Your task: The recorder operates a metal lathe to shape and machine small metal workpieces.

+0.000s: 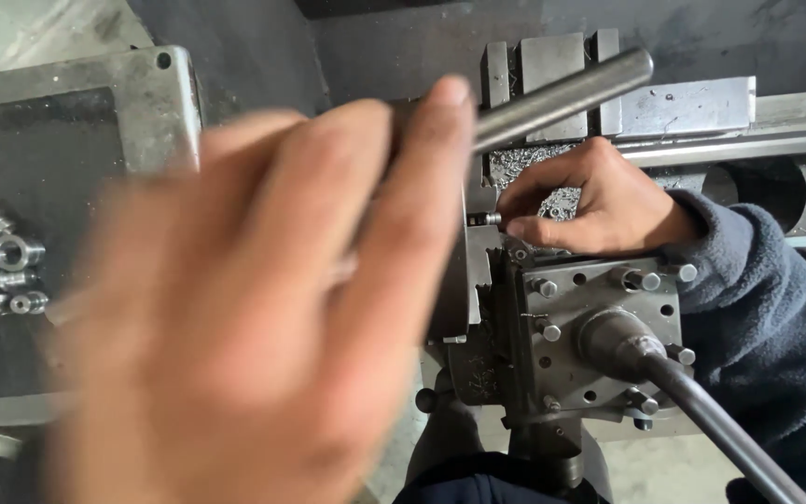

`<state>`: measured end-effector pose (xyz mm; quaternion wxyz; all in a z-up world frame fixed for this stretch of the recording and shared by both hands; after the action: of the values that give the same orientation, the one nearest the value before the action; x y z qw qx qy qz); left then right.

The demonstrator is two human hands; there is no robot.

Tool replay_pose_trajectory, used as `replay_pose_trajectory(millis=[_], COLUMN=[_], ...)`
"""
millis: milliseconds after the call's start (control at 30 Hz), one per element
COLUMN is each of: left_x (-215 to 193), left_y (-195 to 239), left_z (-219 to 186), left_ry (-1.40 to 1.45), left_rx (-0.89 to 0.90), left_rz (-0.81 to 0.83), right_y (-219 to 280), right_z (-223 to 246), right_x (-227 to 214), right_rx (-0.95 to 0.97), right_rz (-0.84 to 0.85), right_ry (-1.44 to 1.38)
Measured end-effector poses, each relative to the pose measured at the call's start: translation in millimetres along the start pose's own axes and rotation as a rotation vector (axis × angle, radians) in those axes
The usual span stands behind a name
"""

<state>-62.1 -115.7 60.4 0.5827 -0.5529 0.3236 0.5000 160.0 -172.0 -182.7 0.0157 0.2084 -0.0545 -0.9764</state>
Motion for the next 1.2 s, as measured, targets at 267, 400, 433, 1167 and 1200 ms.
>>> replay_pose_trajectory(millis=[267, 400, 433, 1167, 1200], left_x=[36.8, 38.2, 41.2, 36.5, 35.1], left_y=[-47.3, -45.1, -46.2, -40.6, -43.0], left_z=[26.0, 34.3, 39.7, 25.8, 26.3], left_ry=[-0.095, 0.053, 0.054, -0.026, -0.05], left_rx=[-0.133, -0.011, -0.011, -0.241, -0.254], left_rz=[-0.052, -0.125, -0.125, -0.149, -0.144], right_y=[-3.8, 2.0, 4.3, -8.4, -8.9], right_z=[11.8, -19.0, -32.9, 14.7, 8.4], right_x=[1.6, 8.7, 8.2, 10.0, 10.5], right_rx=[-0.064, -0.099, -0.098, -0.16, -0.129], right_rz=[0.011, 0.019, 0.019, 0.074, 0.091], right_ry=[0.125, 0.007, 0.007, 0.246, 0.28])
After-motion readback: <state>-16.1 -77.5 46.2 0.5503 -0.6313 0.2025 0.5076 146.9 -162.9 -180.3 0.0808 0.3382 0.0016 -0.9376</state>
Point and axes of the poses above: each hand's wrist, its own y-axis away from the middle knuckle, its own x-axis out of the palm, z = x × y, the point moved 6 cm from there along -y, towards the middle knuckle, and after that the axes turned 1 degree about -x, right-handed, at the moved point
